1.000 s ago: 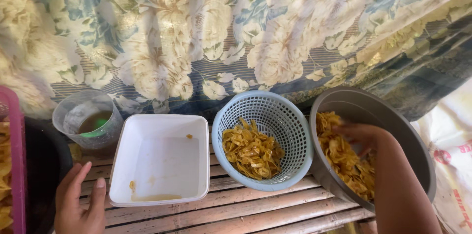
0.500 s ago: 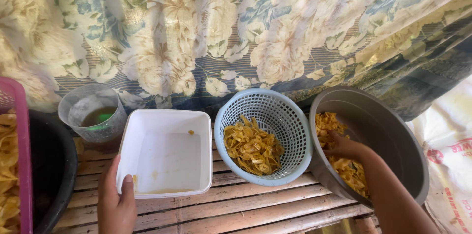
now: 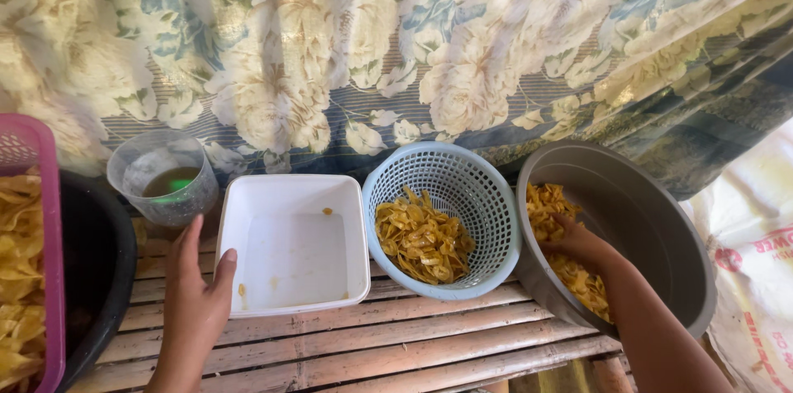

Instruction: The person transfers yellow fried chips between various plastic baskets and containers, pours a liquid from a measuring cup into a container, and uses their hands to mix the chips.

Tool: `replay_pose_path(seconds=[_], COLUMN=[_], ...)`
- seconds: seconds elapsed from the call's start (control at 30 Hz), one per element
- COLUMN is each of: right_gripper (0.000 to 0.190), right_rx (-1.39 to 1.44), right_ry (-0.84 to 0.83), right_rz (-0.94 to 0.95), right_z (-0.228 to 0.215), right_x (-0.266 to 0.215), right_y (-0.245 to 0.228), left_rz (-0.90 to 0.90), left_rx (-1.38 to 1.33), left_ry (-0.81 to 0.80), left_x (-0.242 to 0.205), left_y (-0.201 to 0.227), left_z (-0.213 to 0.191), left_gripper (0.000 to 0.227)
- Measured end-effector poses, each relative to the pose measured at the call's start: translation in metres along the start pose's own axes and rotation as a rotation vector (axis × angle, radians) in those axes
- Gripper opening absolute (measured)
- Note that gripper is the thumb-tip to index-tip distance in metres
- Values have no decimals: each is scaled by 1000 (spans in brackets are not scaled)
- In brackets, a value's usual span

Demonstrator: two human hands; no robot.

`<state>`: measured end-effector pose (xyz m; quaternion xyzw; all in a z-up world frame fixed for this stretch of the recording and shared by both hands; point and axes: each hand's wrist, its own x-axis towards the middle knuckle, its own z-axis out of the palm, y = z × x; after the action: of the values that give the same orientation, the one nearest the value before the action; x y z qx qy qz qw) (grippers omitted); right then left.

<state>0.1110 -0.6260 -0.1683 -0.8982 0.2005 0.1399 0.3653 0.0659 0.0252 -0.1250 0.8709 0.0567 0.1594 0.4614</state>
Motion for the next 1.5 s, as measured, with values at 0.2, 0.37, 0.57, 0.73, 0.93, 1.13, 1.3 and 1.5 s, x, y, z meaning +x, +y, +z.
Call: replay_pose_path(seconds=[0.2, 0.37, 0.57, 0.73, 0.93, 1.13, 1.3, 1.5], right_gripper=[79, 72, 72, 73, 72, 66, 57, 43], right_rx=[203, 677, 915, 939, 1003, 543, 174, 381], right_ry=[-70, 58, 82, -18, -278, -475, -392, -177], right_rz=[205, 295, 182, -74, -276, -472, -503, -564], right_z=[-20, -35, -66, -82, -3, 152, 229, 177], right_x=[-17, -18, -4, -10, -82, -124, -116, -81], right_y=[8, 22, 55, -4, -210, -346, -361, -307], left_rz=[99, 17, -16, 0, 48, 152, 184, 165], left_rx=[-67, -154, -197, -243, -220, -227, -227, -231], left_ry=[-45, -81, -72, -66, -25, 34, 72, 59], left_x=[8, 5, 5, 5, 6, 5, 5, 5], left_y=[-15, -14, -9, -10, -11, -16, -19, -20], left_z=[19, 22, 25, 26, 29, 34, 35, 35], left_gripper=[59, 64, 68, 68, 69, 68, 70, 67])
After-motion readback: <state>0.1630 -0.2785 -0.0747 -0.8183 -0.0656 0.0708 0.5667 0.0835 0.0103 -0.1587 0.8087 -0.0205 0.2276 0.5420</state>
